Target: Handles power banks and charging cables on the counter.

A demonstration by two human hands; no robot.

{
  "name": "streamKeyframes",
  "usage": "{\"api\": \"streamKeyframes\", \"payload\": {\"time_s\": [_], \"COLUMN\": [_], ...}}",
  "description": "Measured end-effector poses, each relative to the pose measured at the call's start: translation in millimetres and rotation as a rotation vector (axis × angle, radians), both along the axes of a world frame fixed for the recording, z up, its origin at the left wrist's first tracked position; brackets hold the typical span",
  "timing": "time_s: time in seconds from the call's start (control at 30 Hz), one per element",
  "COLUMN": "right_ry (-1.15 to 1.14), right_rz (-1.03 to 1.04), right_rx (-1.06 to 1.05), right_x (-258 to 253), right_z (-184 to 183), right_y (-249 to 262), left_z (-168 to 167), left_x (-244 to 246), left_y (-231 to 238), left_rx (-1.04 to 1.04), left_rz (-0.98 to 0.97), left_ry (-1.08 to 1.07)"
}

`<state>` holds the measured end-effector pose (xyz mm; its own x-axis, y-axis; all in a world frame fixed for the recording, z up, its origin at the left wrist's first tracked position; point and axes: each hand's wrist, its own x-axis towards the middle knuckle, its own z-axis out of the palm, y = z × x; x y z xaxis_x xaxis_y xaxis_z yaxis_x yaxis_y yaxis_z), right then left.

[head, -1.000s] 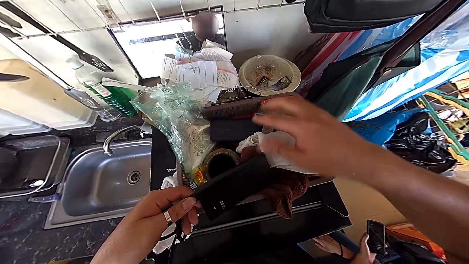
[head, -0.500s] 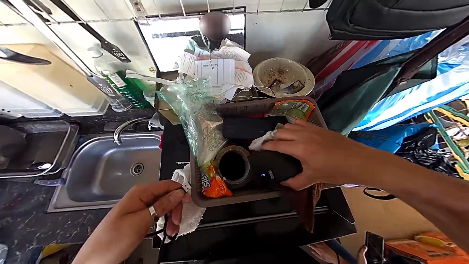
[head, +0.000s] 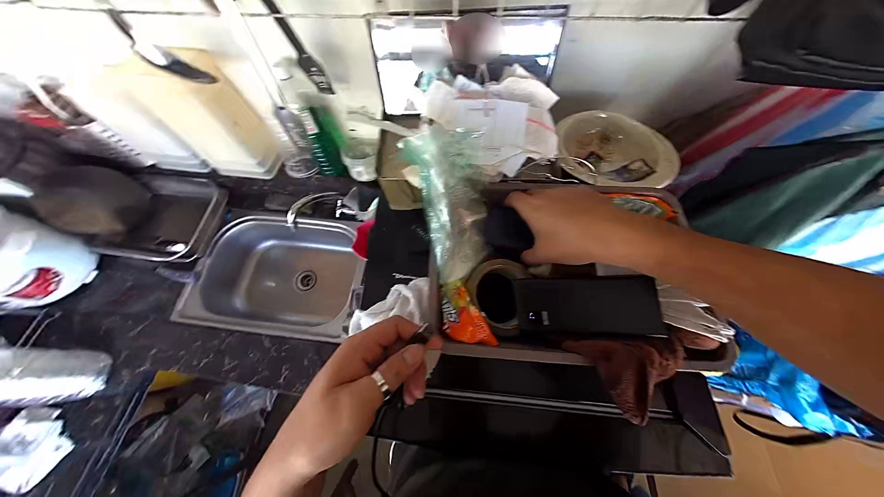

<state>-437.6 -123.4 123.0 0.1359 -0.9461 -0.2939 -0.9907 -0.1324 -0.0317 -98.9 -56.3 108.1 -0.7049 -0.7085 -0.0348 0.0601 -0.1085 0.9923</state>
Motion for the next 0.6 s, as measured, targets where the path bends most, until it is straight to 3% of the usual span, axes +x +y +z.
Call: {"api": "streamKeyframes", "payload": {"time_s": [0.17, 0.23, 0.3, 0.37, 0.43, 0.5, 0.6], "right_ry": [-0.151, -0.359, -0.747, -1.319, -1.691, -1.868, -1.951], "right_rz": [-0.031, -0.12, -0.261, -0.418, -0.543, -0.617, -0.674], "right_rx": [-0.224, -0.318, -0.358, -0.283, -0.122, 0.006, 0.1], "right_x": [-1.3, 0.2, 7.5, 21.9, 35.1, 45.4, 60.0], "right_z": [42.8, 66.0, 83.9, 89.7, 84.8, 76.2, 69.1], "right_y": [16.7, 30.3, 52.3, 74.7, 90.9, 100.1, 106.6], "left_z": [1.9, 6.4, 9.5, 11.6, 14.5, 18.8, 22.9], "left_x": [2.6, 0.1, -3.0, -7.5, -10.8, -10.1, -3.8], "left_y": [11.5, 19.0, 25.3, 28.5, 32.9, 38.6, 48.4], "left_rx": [-0.222, -0.321, -0.408, -0.494, -0.607, -0.706, -0.838], "left_rz": [0.079, 0.15, 0.206, 0.242, 0.276, 0.294, 0.323], "left_ry": [-0.037, -0.103, -0.125, -0.122, -0.149, -0.17, -0.221]}}
